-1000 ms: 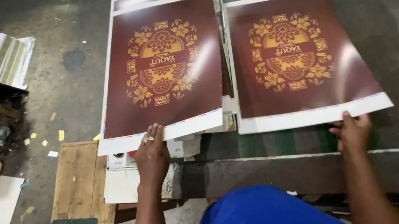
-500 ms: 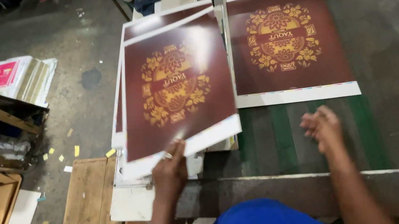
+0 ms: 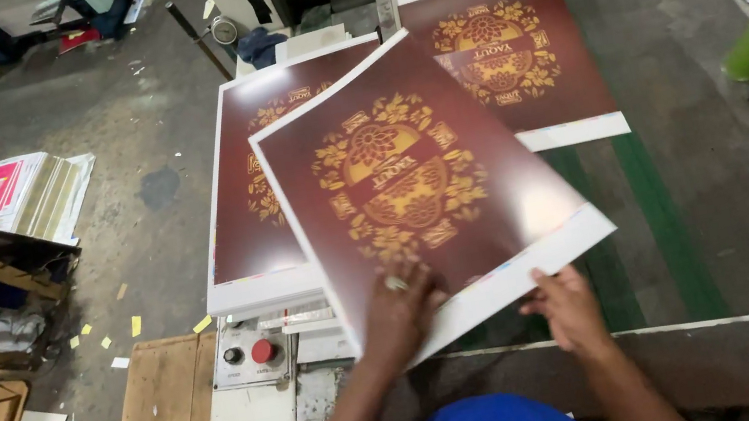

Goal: The person repeatedly picks up large printed sheets from a pile on the left and places them onto a stack on the right. The sheets feature a maroon background with a gold decorative design. The person handles the sheets by hand, aligning them as they are stacked.

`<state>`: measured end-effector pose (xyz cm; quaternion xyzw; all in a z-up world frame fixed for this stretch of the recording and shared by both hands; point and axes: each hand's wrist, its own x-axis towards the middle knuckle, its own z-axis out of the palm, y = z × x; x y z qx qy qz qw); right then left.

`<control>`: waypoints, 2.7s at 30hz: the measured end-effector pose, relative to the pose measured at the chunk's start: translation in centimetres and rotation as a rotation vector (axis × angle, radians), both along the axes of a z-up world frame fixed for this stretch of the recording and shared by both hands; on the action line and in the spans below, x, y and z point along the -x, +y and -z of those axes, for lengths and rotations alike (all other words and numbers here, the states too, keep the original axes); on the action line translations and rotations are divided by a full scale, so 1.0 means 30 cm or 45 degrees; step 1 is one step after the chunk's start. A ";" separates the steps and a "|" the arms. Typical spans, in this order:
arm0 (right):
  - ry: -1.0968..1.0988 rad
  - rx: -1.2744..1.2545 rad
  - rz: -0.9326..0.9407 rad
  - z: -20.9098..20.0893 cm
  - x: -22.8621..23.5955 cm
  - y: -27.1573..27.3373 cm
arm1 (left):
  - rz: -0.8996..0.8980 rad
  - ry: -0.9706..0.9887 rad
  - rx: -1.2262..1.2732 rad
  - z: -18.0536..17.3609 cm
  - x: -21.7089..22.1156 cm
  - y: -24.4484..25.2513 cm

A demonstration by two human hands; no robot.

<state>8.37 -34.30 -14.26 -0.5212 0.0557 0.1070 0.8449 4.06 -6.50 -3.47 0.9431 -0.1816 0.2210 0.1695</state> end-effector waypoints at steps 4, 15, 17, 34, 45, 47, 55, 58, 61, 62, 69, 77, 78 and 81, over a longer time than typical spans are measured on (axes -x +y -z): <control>-0.018 0.062 0.210 -0.024 0.037 -0.147 | -0.296 0.354 -0.034 0.051 -0.097 0.237; 0.169 0.230 0.646 0.177 0.228 -0.554 | -0.395 0.253 -0.506 0.168 -0.105 0.443; 0.178 0.248 0.659 0.214 0.260 -0.595 | -0.352 0.324 -0.544 0.060 -0.114 0.434; 0.098 0.423 0.565 0.133 0.083 -0.392 | -0.256 0.007 -0.311 -0.021 0.040 0.350; 0.272 0.443 0.419 0.065 -0.138 -0.357 | -0.693 0.245 -0.316 -0.195 0.099 0.325; 0.276 0.445 0.342 0.074 -0.074 -0.280 | -0.505 -0.086 -0.205 -0.104 0.113 0.289; -0.032 0.262 -0.412 -0.013 0.086 0.060 | -0.004 -0.257 0.012 -0.010 0.165 -0.136; -0.022 0.085 -0.366 0.053 0.109 0.078 | 0.046 -0.140 -0.041 0.010 0.166 -0.217; 0.099 -0.050 -0.217 0.127 0.104 0.008 | 0.168 0.021 -0.101 -0.004 0.135 -0.232; 0.104 -0.061 -0.139 0.142 0.098 -0.027 | 0.158 0.077 -0.121 0.007 0.115 -0.204; 0.070 0.021 0.274 0.239 0.111 -0.299 | -0.412 0.258 -0.153 0.108 -0.024 0.189; 0.081 0.071 0.453 0.272 0.211 -0.516 | -0.589 0.491 -0.636 0.068 0.023 0.222; 0.104 0.065 0.479 0.288 0.237 -0.535 | -0.591 0.492 -0.627 0.079 0.039 0.238; 0.142 0.110 0.518 0.316 0.278 -0.591 | -0.404 0.276 -0.627 0.157 0.043 0.359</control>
